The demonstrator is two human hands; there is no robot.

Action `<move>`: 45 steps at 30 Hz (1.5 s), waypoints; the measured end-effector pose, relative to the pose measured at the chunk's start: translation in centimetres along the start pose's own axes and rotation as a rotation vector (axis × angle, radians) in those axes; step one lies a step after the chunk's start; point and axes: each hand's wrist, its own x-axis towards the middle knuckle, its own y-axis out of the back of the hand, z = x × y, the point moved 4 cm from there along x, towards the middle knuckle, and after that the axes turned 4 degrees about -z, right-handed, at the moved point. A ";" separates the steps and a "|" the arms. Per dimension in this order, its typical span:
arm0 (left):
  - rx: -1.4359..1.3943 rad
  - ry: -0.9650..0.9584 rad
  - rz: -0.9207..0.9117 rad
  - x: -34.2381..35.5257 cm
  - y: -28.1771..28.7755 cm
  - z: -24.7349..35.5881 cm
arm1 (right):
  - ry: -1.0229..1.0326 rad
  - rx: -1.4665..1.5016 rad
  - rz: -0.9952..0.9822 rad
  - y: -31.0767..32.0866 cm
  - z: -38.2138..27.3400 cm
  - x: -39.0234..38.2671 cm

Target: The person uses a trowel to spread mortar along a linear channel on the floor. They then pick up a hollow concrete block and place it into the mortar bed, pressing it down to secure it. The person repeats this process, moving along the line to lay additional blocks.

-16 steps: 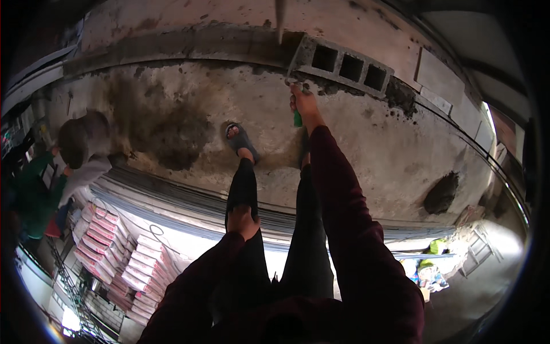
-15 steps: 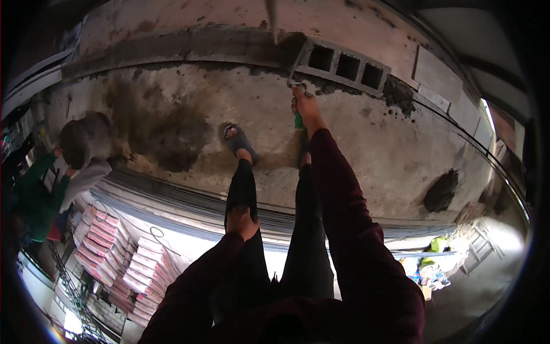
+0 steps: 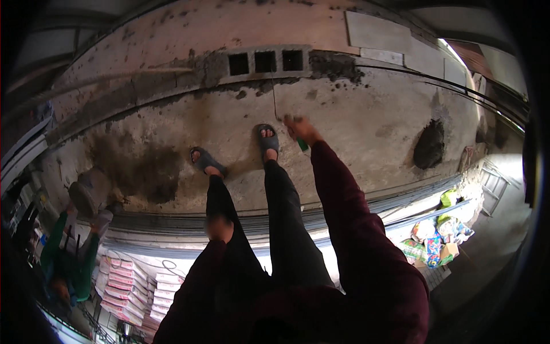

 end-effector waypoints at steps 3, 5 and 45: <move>0.117 0.079 -0.041 -2.0 -0.8 -1.2 | -0.264 0.074 -0.011 -0.9 1.0 -8.1; 0.079 -0.025 0.173 -2.6 -1.8 0.2 | 0.368 -0.667 0.022 2.6 3.0 -15.2; -1.443 0.894 0.188 -43.5 -38.1 29.0 | 0.375 -0.974 -0.425 10.7 -6.5 -42.0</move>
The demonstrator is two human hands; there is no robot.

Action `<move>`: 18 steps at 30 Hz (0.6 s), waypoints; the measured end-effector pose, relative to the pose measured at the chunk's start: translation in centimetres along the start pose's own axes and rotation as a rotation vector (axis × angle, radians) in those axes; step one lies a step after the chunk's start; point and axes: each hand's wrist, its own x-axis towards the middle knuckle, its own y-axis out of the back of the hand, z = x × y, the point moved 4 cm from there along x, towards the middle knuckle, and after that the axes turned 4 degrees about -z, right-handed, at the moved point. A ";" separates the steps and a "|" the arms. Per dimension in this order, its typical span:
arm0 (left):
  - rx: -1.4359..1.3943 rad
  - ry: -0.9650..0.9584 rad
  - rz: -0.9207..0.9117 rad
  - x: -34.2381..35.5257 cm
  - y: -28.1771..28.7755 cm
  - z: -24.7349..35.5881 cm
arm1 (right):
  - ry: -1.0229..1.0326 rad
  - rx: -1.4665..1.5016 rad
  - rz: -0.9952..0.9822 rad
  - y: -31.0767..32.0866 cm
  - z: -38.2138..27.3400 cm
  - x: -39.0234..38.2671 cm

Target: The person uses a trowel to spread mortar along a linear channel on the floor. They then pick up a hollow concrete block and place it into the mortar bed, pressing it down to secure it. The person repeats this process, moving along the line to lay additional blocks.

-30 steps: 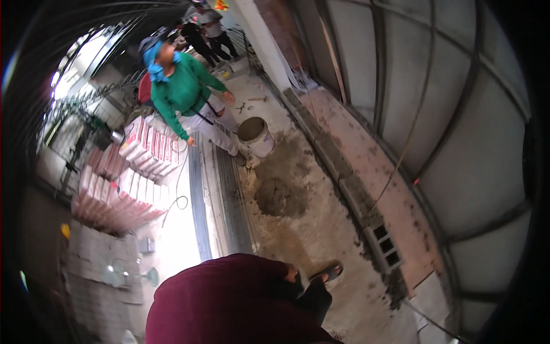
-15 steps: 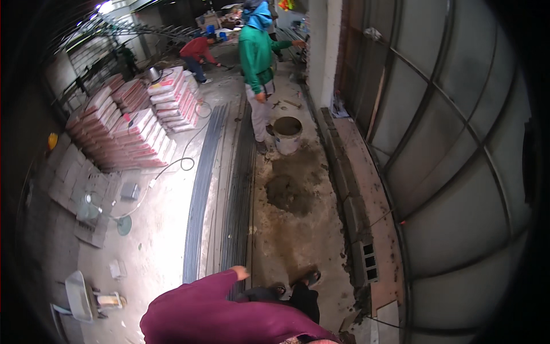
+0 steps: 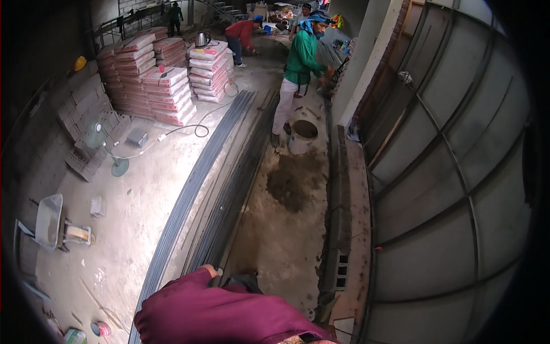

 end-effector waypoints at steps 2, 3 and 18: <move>0.037 -0.117 0.010 -1.2 -2.6 2.6 | -0.014 -0.041 -0.036 -0.3 2.2 -1.5; 0.079 -0.203 0.027 -1.6 -3.2 4.3 | -0.023 -0.054 -0.047 -0.3 3.6 -2.2; 0.154 -0.208 0.127 -8.1 -1.6 8.2 | -0.139 -0.093 -0.035 1.3 14.1 -7.9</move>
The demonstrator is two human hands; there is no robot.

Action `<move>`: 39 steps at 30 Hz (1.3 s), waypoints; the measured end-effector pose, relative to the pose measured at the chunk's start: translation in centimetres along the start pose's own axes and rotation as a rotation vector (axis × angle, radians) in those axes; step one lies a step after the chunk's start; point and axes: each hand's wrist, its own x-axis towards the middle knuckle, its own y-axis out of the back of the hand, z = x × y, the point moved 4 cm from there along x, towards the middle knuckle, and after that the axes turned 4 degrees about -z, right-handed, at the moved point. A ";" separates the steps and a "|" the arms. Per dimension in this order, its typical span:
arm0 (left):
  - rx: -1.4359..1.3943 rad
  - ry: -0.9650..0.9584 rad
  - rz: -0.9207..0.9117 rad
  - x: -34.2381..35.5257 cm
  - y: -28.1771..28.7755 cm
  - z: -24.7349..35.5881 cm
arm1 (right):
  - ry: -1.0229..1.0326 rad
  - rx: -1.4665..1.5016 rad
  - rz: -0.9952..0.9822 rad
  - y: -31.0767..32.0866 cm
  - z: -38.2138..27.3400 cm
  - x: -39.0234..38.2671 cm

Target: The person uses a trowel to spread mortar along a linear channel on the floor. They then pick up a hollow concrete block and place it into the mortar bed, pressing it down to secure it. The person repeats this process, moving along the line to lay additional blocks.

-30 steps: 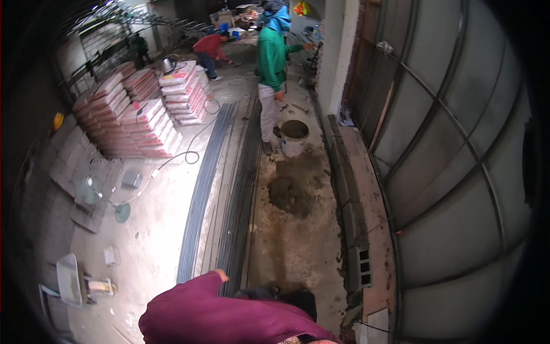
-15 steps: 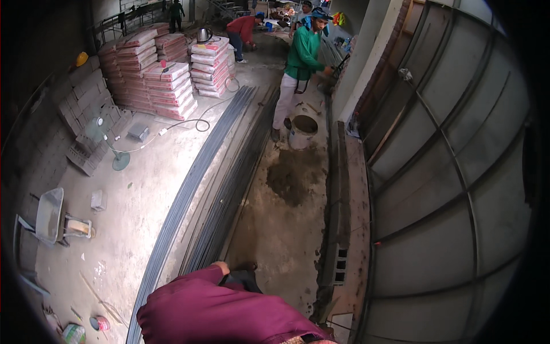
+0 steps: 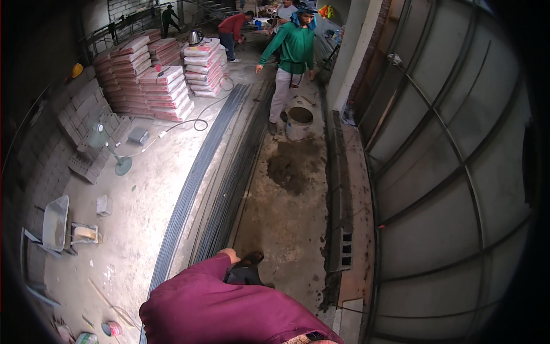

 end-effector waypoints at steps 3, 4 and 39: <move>0.014 0.138 -0.016 -0.4 -1.6 -5.1 | 0.002 0.006 -0.007 -0.5 -0.1 -0.2; 0.030 0.185 -0.033 0.1 -2.0 -6.7 | 0.005 0.008 -0.013 -0.8 -0.4 -0.1; 0.069 0.066 -0.198 0.1 1.5 -2.1 | -0.080 0.077 -0.004 -2.6 7.3 -2.6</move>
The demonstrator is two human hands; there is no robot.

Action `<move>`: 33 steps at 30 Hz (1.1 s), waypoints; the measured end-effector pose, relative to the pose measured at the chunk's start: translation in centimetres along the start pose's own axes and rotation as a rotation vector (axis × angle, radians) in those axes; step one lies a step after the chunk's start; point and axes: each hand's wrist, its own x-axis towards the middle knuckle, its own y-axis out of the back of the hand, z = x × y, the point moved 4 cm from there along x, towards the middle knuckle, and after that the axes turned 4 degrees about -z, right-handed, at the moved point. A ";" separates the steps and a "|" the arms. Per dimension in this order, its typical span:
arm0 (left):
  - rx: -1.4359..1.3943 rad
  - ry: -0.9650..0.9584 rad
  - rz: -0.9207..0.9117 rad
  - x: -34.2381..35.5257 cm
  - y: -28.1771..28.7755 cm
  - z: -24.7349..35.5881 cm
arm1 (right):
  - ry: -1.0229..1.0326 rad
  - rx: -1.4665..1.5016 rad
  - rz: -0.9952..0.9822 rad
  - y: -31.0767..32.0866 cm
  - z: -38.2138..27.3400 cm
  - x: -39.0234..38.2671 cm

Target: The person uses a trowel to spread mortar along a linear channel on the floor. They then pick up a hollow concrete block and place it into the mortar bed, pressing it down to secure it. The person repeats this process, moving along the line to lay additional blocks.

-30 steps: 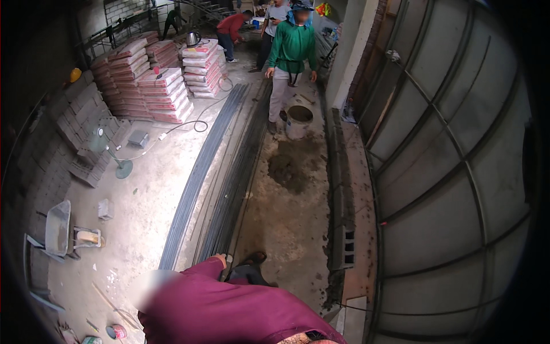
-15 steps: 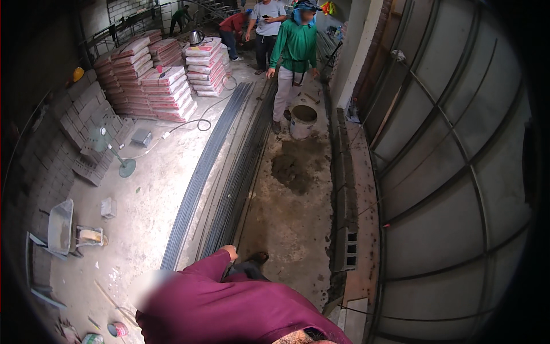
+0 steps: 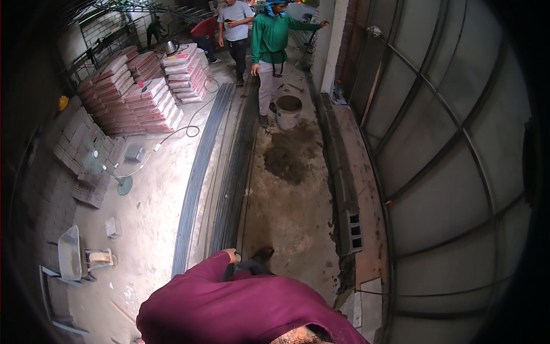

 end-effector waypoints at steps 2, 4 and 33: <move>0.015 -0.048 0.020 0.3 0.1 0.8 | -0.003 0.000 0.000 -0.5 1.8 -0.1; 0.029 -0.100 0.060 0.6 0.3 1.7 | -0.004 -0.006 0.005 -1.1 4.0 -0.1; 0.003 -0.116 0.083 -0.2 -7.1 0.7 | -0.021 0.010 -0.016 0.6 4.0 -2.4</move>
